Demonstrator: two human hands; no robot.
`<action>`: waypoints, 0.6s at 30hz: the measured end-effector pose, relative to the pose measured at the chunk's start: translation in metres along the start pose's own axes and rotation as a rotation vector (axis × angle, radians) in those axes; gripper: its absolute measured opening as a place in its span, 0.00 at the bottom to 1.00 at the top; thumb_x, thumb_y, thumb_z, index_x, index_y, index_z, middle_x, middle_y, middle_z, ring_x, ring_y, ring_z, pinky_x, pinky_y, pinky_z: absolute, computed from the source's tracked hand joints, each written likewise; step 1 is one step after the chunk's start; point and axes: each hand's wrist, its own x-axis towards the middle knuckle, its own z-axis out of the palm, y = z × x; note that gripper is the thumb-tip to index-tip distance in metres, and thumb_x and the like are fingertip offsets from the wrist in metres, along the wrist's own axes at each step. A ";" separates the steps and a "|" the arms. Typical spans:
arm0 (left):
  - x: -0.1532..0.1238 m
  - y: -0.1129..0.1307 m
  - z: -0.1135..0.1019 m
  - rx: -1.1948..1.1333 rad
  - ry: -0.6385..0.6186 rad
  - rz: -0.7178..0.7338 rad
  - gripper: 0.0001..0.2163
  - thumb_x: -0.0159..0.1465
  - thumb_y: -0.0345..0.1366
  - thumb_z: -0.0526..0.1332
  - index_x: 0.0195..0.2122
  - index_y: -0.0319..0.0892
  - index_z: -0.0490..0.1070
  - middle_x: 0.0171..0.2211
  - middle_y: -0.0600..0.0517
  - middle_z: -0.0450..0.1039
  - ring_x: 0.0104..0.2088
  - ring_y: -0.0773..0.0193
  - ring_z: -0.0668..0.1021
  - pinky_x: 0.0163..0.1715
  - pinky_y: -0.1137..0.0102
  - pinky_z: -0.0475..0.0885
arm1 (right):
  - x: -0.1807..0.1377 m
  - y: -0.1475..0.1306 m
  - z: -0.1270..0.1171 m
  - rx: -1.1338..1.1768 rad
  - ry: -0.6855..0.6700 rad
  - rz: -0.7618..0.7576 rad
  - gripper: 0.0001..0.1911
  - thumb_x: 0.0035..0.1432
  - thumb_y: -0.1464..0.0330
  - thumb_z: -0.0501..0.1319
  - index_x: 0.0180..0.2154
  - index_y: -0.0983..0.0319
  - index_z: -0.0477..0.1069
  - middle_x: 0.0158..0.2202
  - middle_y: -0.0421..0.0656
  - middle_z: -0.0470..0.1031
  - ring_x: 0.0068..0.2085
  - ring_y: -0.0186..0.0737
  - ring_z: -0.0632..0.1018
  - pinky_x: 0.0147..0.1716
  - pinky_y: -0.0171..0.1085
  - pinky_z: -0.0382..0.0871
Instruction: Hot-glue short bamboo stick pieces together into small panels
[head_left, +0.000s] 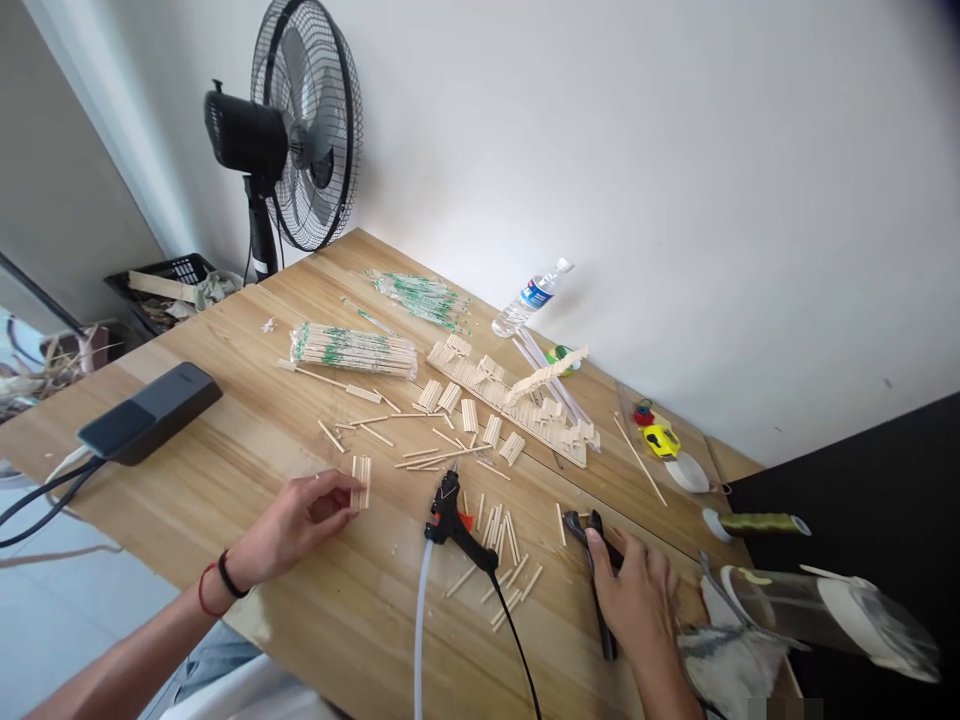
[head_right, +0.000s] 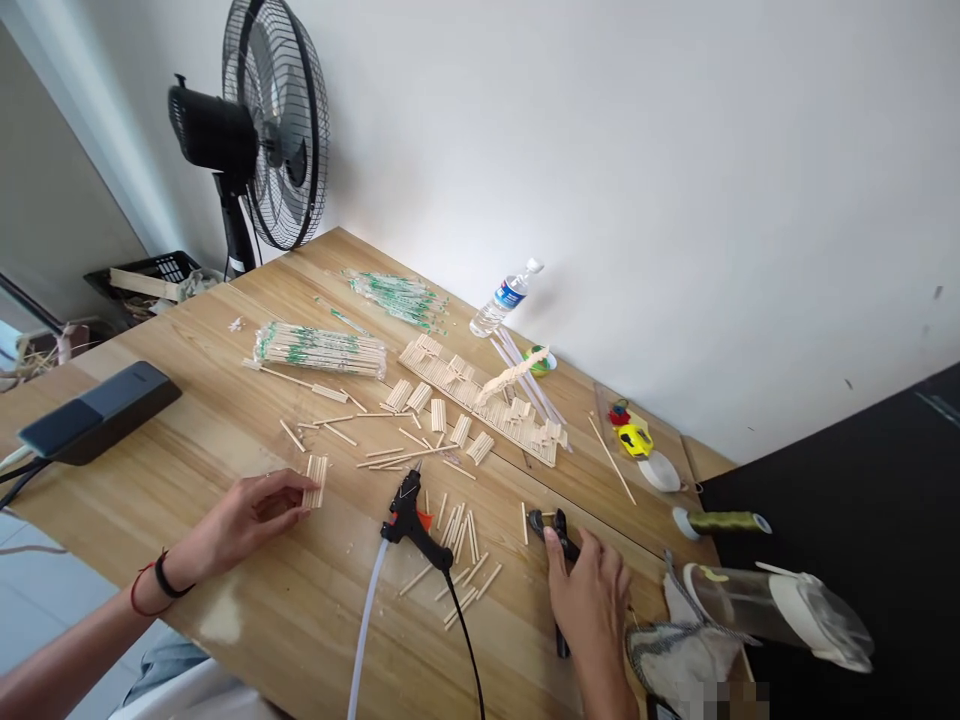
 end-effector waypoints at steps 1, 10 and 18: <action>0.000 -0.001 0.001 0.008 0.002 0.005 0.11 0.70 0.40 0.64 0.49 0.41 0.79 0.36 0.49 0.83 0.34 0.62 0.83 0.34 0.74 0.77 | 0.004 -0.013 -0.002 0.046 0.005 -0.059 0.47 0.65 0.36 0.38 0.47 0.71 0.75 0.47 0.69 0.76 0.53 0.74 0.75 0.56 0.70 0.64; 0.003 -0.013 0.007 0.009 0.004 0.046 0.10 0.71 0.41 0.63 0.48 0.42 0.77 0.34 0.51 0.81 0.32 0.65 0.81 0.33 0.74 0.75 | 0.032 -0.216 0.035 0.406 -0.302 -0.707 0.13 0.72 0.74 0.57 0.50 0.58 0.78 0.50 0.48 0.80 0.52 0.46 0.80 0.54 0.45 0.77; 0.001 -0.013 0.006 0.015 0.046 0.052 0.10 0.71 0.42 0.63 0.47 0.41 0.77 0.35 0.51 0.79 0.31 0.65 0.79 0.32 0.73 0.74 | 0.051 -0.299 0.087 0.357 -0.460 -0.867 0.05 0.70 0.73 0.64 0.45 0.62 0.79 0.48 0.49 0.80 0.49 0.47 0.81 0.52 0.48 0.78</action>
